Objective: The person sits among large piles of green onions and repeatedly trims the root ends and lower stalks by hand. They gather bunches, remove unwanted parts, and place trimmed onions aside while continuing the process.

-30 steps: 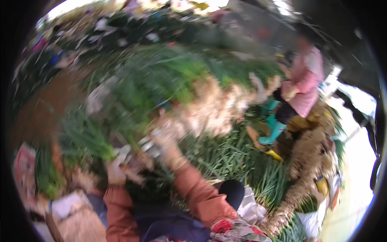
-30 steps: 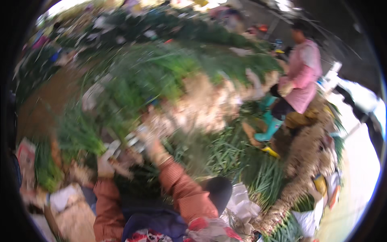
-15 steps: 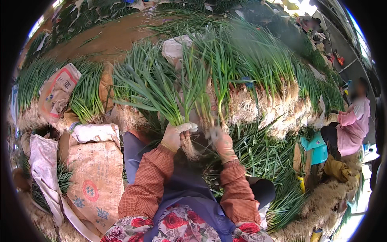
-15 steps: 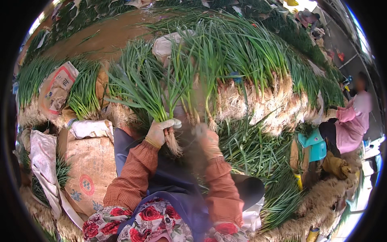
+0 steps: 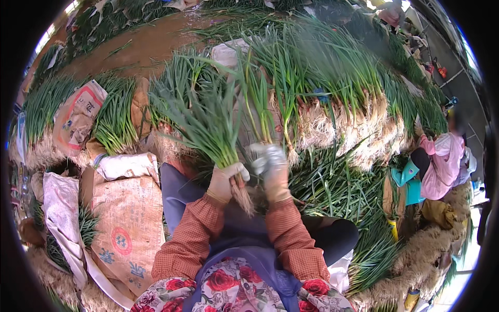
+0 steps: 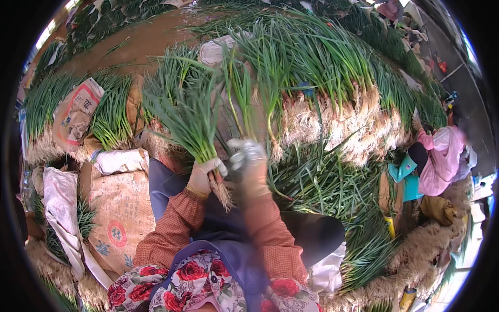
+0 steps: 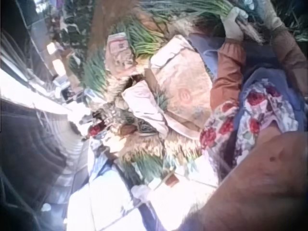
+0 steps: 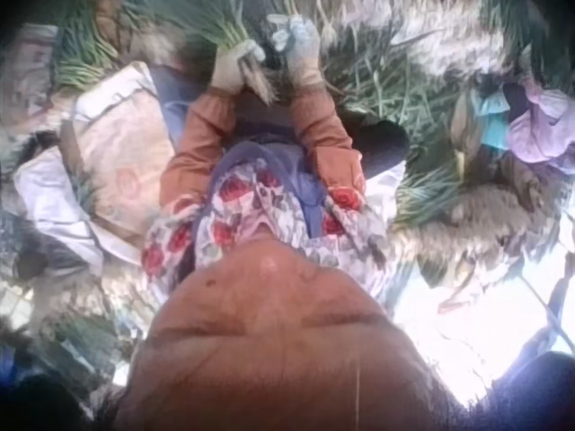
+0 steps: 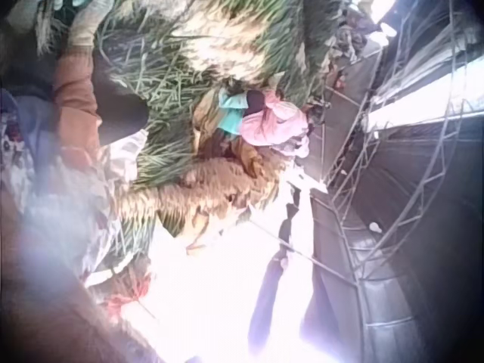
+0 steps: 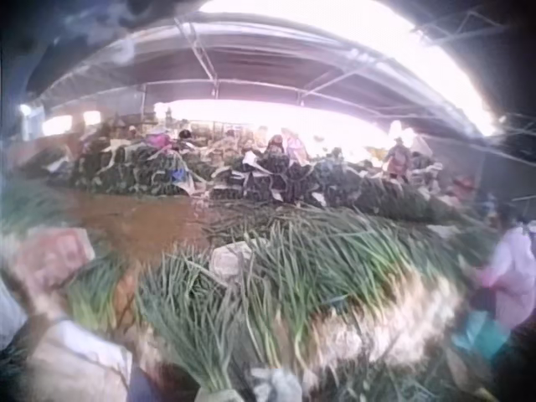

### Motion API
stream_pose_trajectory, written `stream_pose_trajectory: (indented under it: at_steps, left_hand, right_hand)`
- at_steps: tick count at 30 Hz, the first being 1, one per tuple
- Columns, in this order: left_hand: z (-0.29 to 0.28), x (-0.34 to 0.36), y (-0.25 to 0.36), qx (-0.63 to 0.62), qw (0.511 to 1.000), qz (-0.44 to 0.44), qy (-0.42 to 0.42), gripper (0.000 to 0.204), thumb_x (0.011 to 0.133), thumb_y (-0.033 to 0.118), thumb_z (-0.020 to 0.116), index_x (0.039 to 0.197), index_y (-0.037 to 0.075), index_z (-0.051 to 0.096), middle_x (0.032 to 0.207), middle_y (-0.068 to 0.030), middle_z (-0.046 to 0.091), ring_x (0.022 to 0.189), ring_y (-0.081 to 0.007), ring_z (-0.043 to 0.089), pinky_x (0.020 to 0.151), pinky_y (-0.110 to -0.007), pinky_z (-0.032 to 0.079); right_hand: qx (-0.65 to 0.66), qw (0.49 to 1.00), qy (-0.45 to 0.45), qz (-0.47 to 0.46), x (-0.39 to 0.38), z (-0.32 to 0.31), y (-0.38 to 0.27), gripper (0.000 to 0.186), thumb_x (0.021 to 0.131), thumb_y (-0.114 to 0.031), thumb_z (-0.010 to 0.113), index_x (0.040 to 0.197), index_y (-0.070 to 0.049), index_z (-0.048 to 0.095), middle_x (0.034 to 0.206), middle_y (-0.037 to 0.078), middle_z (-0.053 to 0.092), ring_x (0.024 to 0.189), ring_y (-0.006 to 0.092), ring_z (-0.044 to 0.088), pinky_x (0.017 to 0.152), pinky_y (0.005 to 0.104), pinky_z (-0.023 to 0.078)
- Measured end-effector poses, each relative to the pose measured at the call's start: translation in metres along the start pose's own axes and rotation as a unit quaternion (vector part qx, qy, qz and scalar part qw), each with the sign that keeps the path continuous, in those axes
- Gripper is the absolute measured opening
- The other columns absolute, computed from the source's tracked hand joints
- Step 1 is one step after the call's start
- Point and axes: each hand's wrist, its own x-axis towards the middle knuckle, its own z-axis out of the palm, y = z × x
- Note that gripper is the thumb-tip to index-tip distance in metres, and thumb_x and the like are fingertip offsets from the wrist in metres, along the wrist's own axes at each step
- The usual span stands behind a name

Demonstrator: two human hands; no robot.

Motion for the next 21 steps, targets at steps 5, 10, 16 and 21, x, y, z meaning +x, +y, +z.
stream_pose_trajectory:
  at_steps: [5,10,16,21]
  left_hand:
    - [-0.009,0.002,0.008,-0.043,0.990,0.135,-0.004,0.020,0.082,0.006,0.061,0.101,0.000,0.057,0.088,-0.0138,0.066,0.074,-0.0233,0.064,0.066,-0.035,0.054]
    - [0.031,0.018,0.014,-0.058,0.998,-0.005,0.003,0.024,0.084,0.012,0.060,0.105,0.001,0.059,0.089,-0.0126,0.065,0.074,-0.0213,0.064,0.053,-0.031,0.053]
    - [0.011,0.031,0.017,-0.154,0.986,0.031,-0.047,0.021,0.082,0.008,0.062,0.102,0.003,0.057,0.077,-0.0046,0.055,0.072,-0.0168,0.055,0.077,-0.036,0.049]
    - [0.013,0.042,0.010,-0.236,0.968,0.029,-0.075,0.051,0.081,0.006,0.061,0.130,0.002,0.046,0.079,-0.0041,0.055,0.072,-0.0175,0.056,0.072,-0.036,0.050]
  right_hand:
    - [-0.026,0.990,-0.029,-0.133,0.032,-0.023,-0.035,0.036,0.096,-0.018,0.054,0.128,0.000,0.053,0.104,0.010,0.069,0.069,0.0102,0.064,0.063,0.0229,0.054]
    - [-0.804,0.576,0.071,-0.131,0.115,-0.077,0.051,0.045,0.085,-0.032,0.065,0.126,-0.015,0.058,0.094,0.019,0.068,0.070,0.0338,0.065,0.069,0.0419,0.053]
    - [-0.573,0.794,0.053,-0.195,0.107,-0.100,0.013,0.032,0.089,-0.020,0.061,0.119,-0.007,0.062,0.081,0.011,0.068,0.062,0.0163,0.062,0.059,0.0314,0.050]
    - [-0.242,0.960,0.041,-0.135,0.064,-0.083,-0.008,0.019,0.089,-0.004,0.057,0.106,-0.003,0.065,0.079,0.004,0.067,0.056,0.0092,0.056,0.053,0.0246,0.047]
